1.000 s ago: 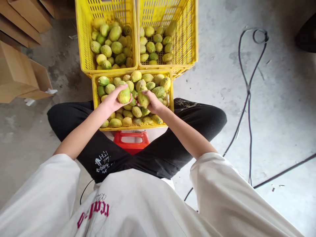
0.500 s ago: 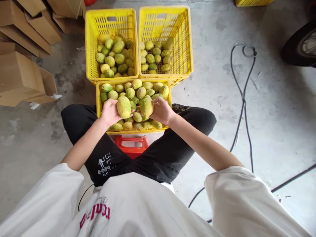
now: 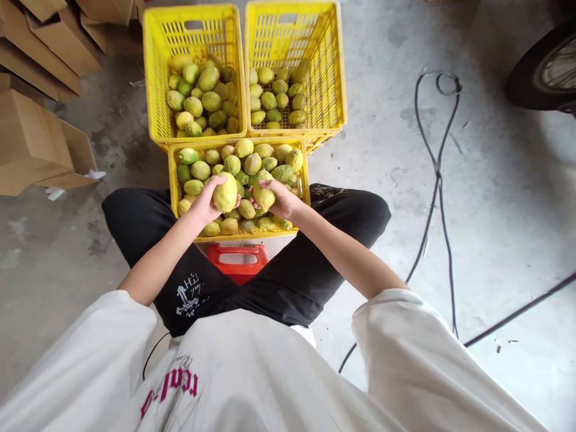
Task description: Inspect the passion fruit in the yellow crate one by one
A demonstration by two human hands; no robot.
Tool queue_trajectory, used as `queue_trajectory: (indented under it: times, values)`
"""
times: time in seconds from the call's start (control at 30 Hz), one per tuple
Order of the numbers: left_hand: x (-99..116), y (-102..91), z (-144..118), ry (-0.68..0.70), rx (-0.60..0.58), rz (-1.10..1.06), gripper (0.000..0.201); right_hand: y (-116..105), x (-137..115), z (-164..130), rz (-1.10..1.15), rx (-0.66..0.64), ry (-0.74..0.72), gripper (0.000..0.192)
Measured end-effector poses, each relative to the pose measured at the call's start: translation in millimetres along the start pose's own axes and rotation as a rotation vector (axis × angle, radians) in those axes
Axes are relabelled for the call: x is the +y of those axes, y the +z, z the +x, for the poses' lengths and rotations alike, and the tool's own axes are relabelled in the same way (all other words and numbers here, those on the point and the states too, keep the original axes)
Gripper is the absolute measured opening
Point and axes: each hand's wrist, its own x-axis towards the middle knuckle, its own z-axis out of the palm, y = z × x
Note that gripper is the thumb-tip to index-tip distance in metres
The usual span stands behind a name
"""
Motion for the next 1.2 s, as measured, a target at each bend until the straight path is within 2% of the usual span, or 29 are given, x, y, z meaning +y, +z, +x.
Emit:
queue_trajectory:
  times: [0.17, 0.27, 0.33, 0.4, 0.47, 0.53, 0.63, 0.77, 0.87, 0.97, 1.07, 1.13, 1.2]
  values:
    - [-3.2, 1.2, 3.6, 0.096, 0.028, 0.065, 0.039, 0.3, 3.0, -0.6, -0.073, -0.041, -0.003, 0.039]
    - [-5.3, -1.6, 5.5, 0.116, 0.028, 0.126, 0.049, 0.8, 4.0, -0.2, -0.081, -0.034, 0.029, 0.031]
    - [-4.8, -6.6, 7.4, 0.108, 0.014, 0.192, 0.055, -0.4, 4.2, 1.2, -0.108, -0.039, 0.066, 0.028]
    - [-3.1, -12.7, 10.3, 0.083, -0.011, 0.265, 0.059, -3.2, 4.1, 3.2, -0.153, -0.062, 0.089, 0.036]
    - [-1.9, -18.0, 13.3, 0.037, -0.040, 0.323, 0.059, -6.4, 4.1, 4.7, -0.210, -0.079, 0.078, 0.040]
    - [-2.6, -20.8, 15.6, 0.010, -0.071, 0.334, 0.056, -8.3, 4.4, 4.8, -0.235, -0.066, 0.043, 0.036]
    - [-7.6, -20.4, 16.2, 0.047, -0.076, 0.257, 0.045, -6.6, 4.6, 1.6, -0.165, -0.023, 0.010, 0.027]
    - [-14.4, -16.8, 15.4, 0.059, 0.022, 0.106, 0.035, 0.7, 4.2, -3.3, -0.036, 0.009, 0.042, 0.019]
    - [-15.1, -16.0, 16.5, 0.009, 0.046, -0.004, 0.026, 3.5, 5.2, -0.4, 0.019, 0.064, 0.075, 0.025]
    - [-12.6, -15.8, 18.0, 0.027, 0.044, -0.062, 0.023, 3.0, 7.8, 7.5, 0.032, 0.109, 0.069, 0.027]
    - [-7.8, -13.1, 17.2, 0.047, 0.061, -0.068, 0.021, 1.4, 10.3, 15.5, 0.061, 0.127, 0.083, 0.022]
    - [-3.5, -9.5, 15.4, 0.023, 0.077, -0.087, 0.014, -0.1, 11.5, 19.1, 0.087, 0.117, 0.099, 0.025]
    - [0.5, -5.4, 13.1, -0.015, 0.087, -0.126, 0.022, -2.2, 12.8, 20.9, 0.099, 0.093, 0.091, 0.031]
